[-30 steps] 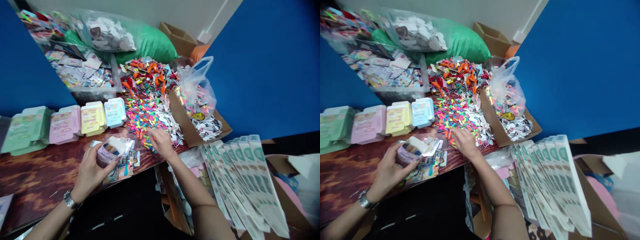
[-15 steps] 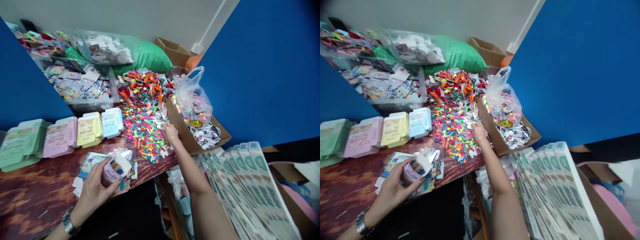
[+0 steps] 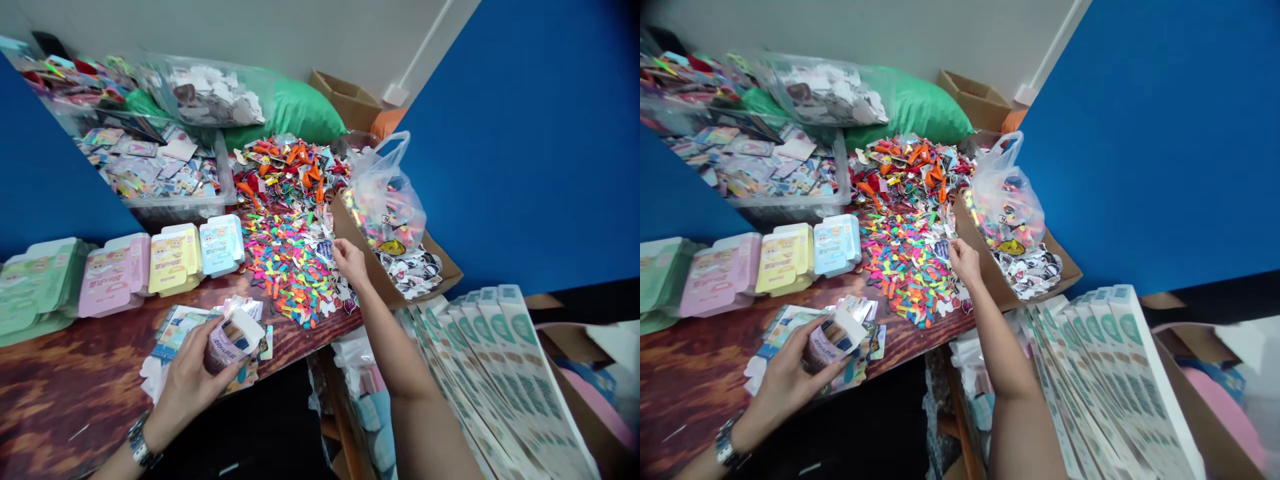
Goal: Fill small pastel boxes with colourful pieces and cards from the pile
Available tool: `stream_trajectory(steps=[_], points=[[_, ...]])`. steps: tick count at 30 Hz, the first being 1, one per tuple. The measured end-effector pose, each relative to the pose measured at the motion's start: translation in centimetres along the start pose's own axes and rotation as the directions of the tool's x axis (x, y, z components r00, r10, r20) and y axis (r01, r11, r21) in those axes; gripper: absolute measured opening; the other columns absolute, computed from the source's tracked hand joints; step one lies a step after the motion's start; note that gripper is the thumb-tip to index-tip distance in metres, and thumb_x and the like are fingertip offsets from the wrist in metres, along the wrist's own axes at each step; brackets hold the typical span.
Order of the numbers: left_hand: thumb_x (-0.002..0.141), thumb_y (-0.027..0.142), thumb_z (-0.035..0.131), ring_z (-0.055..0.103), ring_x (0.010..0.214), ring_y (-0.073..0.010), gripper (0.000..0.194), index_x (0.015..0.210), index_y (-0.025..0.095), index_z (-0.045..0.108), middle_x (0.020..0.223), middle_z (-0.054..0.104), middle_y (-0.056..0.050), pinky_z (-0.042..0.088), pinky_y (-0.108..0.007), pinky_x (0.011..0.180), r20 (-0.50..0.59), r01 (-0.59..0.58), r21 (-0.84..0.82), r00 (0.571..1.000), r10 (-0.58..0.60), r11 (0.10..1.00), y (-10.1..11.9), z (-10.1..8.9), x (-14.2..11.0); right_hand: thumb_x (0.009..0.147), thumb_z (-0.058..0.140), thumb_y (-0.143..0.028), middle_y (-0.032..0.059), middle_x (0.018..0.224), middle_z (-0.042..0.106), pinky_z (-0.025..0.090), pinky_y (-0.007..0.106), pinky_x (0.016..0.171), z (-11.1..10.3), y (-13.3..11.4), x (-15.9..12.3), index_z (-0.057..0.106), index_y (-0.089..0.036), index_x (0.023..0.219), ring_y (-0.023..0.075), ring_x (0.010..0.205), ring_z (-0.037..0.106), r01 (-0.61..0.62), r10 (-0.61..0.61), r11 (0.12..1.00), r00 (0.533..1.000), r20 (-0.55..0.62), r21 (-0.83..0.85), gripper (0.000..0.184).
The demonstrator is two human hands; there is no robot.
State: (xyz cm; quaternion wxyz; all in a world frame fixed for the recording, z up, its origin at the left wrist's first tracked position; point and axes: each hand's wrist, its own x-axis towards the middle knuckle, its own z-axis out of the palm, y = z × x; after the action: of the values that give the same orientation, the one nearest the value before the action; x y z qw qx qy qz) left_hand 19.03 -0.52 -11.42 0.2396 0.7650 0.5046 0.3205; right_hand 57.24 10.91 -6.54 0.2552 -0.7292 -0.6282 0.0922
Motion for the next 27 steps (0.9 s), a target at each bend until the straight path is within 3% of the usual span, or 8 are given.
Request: stream_trajectory(steps=[4,10,13,16,19,23,27], points=[[0.079,0.047,0.07,0.059,0.113,-0.0284,0.07,0.137,0.022,0.041,0.125,0.057,-0.011,0.049,-0.041,0.096,-0.013,-0.008,-0.006,1.0,0.008,1.0,-0.1,-0.4,-0.1,0.093,0.042,-0.047,-0.0002,0.072,0.061,0.039,0.021,0.06,1.1,-0.7,-1.0,0.061,-0.017,0.092,0.0123,0.064,0.054,0.057,-0.071,0.994,0.986,0.151,0.097,0.036],[0.079,0.046,0.07,0.06,0.11,-0.0271,0.069,0.137,0.022,0.042,0.123,0.058,-0.01,0.05,-0.039,0.094,-0.027,0.007,0.0,1.0,-0.007,1.0,0.3,-0.5,0.1,0.083,0.062,-0.036,-0.0028,0.07,0.062,0.035,0.02,0.059,3.4,-2.3,-2.0,0.065,-0.02,0.099,0.0123,0.062,0.053,0.135,-0.157,0.987,0.905,0.396,0.084,0.023],[0.079,0.046,0.069,0.06,0.111,-0.027,0.069,0.137,0.021,0.042,0.124,0.058,-0.011,0.05,-0.039,0.094,-0.028,-0.012,-0.001,1.0,0.012,1.0,0.7,-0.5,0.2,0.077,0.067,-0.026,-0.0001,0.07,0.061,0.032,0.023,0.062,4.2,-3.1,-2.1,0.067,-0.018,0.093,0.0147,0.064,0.051,0.157,-0.139,0.988,0.894,0.426,-0.005,0.017],[0.08,0.046,0.069,0.06,0.111,-0.0267,0.068,0.137,0.021,0.042,0.125,0.058,-0.011,0.05,-0.038,0.094,-0.044,-0.015,0.0,0.999,0.015,1.0,1.0,-0.7,0.2,0.08,0.063,-0.025,0.0034,0.079,0.063,0.033,0.023,0.065,4.1,-3.6,-1.9,0.066,-0.017,0.08,0.016,0.072,0.053,0.205,-0.172,0.978,0.878,0.446,-0.026,0.008],[0.08,0.046,0.069,0.06,0.11,-0.0263,0.067,0.136,0.021,0.043,0.123,0.059,-0.01,0.05,-0.038,0.094,-0.066,-0.014,0.01,0.998,0.014,1.0,0.9,-1.0,0.4,0.087,0.057,-0.031,0.002,0.083,0.064,0.034,0.022,0.067,3.0,-3.9,-1.7,0.065,-0.018,0.086,0.0149,0.077,0.054,0.242,-0.218,0.97,0.87,0.442,0.003,0.015],[0.079,0.046,0.071,0.06,0.108,-0.0265,0.069,0.136,0.02,0.043,0.119,0.06,-0.01,0.049,-0.038,0.093,-0.077,-0.023,0.021,0.997,0.024,1.0,0.8,-1.2,1.1,0.093,0.047,-0.036,-0.0018,0.078,0.062,0.034,0.021,0.064,1.8,-4.1,-1.5,0.064,-0.018,0.094,0.0117,0.068,0.052,0.245,-0.228,0.969,0.873,0.431,0.016,0.025],[0.08,0.044,0.071,0.059,0.109,-0.0268,0.07,0.137,0.019,0.042,0.12,0.059,-0.011,0.049,-0.038,0.093,-0.064,-0.048,0.027,0.997,0.05,0.998,1.5,-0.9,1.7,0.089,0.054,-0.034,-0.0017,0.077,0.064,0.032,0.021,0.061,2.7,-4.4,-1.3,0.065,-0.019,0.094,0.0121,0.067,0.052,0.256,-0.207,0.966,0.862,0.462,-0.045,0.019]])
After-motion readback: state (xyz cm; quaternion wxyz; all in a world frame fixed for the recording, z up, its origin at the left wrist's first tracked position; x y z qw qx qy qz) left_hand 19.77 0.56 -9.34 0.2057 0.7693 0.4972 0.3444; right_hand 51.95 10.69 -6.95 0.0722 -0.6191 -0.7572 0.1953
